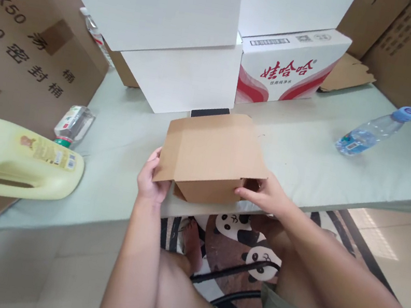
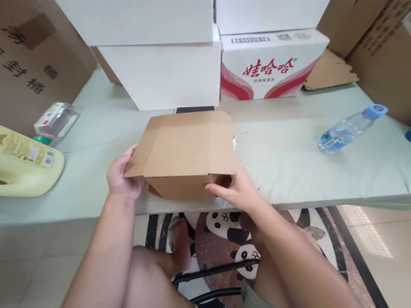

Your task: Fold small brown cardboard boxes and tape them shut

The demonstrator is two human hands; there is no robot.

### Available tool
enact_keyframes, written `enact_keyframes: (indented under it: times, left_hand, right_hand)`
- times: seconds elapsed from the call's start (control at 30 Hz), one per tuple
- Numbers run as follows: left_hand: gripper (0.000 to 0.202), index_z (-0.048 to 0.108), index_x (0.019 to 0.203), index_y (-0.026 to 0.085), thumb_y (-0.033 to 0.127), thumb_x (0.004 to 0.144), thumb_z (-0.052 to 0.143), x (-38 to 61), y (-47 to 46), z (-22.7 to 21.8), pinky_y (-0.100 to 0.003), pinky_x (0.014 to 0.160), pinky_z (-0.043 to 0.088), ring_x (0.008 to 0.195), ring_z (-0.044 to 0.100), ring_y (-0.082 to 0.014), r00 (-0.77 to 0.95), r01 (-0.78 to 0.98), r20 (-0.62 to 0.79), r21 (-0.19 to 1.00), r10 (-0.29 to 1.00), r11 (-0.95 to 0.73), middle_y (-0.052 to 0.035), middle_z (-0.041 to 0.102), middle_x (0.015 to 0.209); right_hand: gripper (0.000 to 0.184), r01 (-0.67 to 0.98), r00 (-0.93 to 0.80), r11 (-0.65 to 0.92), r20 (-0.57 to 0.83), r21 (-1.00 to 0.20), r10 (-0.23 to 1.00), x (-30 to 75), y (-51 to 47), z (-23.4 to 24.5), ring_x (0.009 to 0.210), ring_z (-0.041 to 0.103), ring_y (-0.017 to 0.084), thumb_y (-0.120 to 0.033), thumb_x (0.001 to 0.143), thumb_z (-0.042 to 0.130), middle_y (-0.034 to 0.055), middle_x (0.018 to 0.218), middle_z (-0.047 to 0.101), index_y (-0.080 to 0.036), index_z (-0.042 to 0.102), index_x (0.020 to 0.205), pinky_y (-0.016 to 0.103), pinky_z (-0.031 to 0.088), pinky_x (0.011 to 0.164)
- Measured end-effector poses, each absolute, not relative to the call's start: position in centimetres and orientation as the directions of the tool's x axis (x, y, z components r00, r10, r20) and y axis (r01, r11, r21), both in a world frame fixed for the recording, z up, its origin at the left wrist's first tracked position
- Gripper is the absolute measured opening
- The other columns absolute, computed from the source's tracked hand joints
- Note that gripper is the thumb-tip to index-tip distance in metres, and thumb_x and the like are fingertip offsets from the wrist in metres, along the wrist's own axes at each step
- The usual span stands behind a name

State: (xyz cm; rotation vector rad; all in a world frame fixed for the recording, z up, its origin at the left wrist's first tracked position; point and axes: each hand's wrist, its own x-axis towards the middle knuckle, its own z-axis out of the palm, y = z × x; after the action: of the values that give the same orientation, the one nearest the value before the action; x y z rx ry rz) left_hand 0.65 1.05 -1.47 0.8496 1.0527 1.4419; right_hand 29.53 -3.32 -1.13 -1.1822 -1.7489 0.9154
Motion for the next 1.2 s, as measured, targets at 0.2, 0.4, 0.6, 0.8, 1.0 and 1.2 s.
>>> enact_keyframes:
  times: [0.2,0.4,0.6,0.8,1.0,1.2]
  left_hand:
    - [0.05,0.062,0.113,0.023,0.046,0.068,0.063,1.1,0.8,-1.7,-0.038,0.075,0.055,0.102,0.069,-0.0302,-0.135,-0.285,-0.004,0.958,0.991,-0.035,-0.0117,0.069,0.118]
    - [0.046,0.065,0.107,0.02,0.047,0.069,0.065,1.5,0.8,-1.9,-0.033,0.07,0.05,0.088,0.069,-0.0263,-0.294,-0.234,0.08,0.96,0.952,-0.153,-0.0074,0.071,0.095]
    - [0.037,0.066,0.098,0.021,0.043,0.068,0.071,1.3,0.5,-1.4,-0.028,0.063,0.045,0.077,0.067,-0.0217,-0.29,-0.26,0.03,0.959,0.957,-0.109,-0.0038,0.07,0.085]
    - [0.052,0.066,0.105,0.023,0.055,0.065,0.076,1.4,0.0,-1.0,-0.033,0.074,0.053,0.1,0.068,-0.0281,-0.128,-0.377,-0.015,0.925,0.992,-0.034,-0.0076,0.072,0.102]
    - [0.06,0.064,0.122,0.025,0.05,0.07,0.08,1.3,-1.2,-0.4,-0.022,0.052,0.047,0.062,0.066,-0.0147,0.055,-0.324,-0.028,0.945,0.998,0.045,-0.0035,0.072,0.085]
    - [0.035,0.071,0.092,0.018,0.051,0.08,0.064,-0.1,-0.9,0.3,-0.021,0.034,0.027,0.027,0.025,-0.0059,0.156,-0.354,-0.033,0.931,0.987,0.087,0.0069,0.045,0.039]
  right_hand:
    - [0.033,0.555,0.091,0.074,0.149,-0.829,0.985,29.1,-3.4,-0.5,0.066,0.061,0.021,-0.046,0.067,0.079,0.0072,0.075,0.069,-0.017,0.065,0.077,0.033,0.049,0.057]
    - [0.038,0.164,0.087,-0.063,-0.049,-0.984,0.995,28.5,-3.4,-0.7,0.065,0.063,0.018,-0.056,0.076,0.066,0.0052,0.071,0.071,-0.018,0.07,0.072,0.03,0.049,0.059]
    - [0.044,-0.067,0.237,-0.101,-0.115,-0.993,0.965,28.0,-3.2,-1.6,0.055,0.053,0.012,-0.061,0.073,0.071,-0.0016,0.056,0.059,-0.02,0.062,0.061,0.026,0.042,0.055]
    - [0.034,-0.238,0.314,-0.07,-0.145,-0.969,0.938,28.0,-2.5,-2.3,0.065,0.06,0.015,-0.055,0.07,0.076,-0.001,0.066,0.066,-0.022,0.067,0.073,0.027,0.046,0.063]
    - [0.034,-0.283,0.434,-0.008,-0.135,-0.959,0.891,28.5,-2.0,-2.3,0.058,0.054,0.012,-0.052,0.069,0.075,-0.0024,0.065,0.062,-0.021,0.06,0.069,0.024,0.039,0.053]
    - [0.032,-0.257,0.559,0.054,-0.103,-0.965,0.823,29.7,-1.6,-2.0,0.044,0.038,0.009,-0.045,0.068,0.071,-0.006,0.051,0.045,-0.022,0.049,0.061,0.024,0.028,0.041]
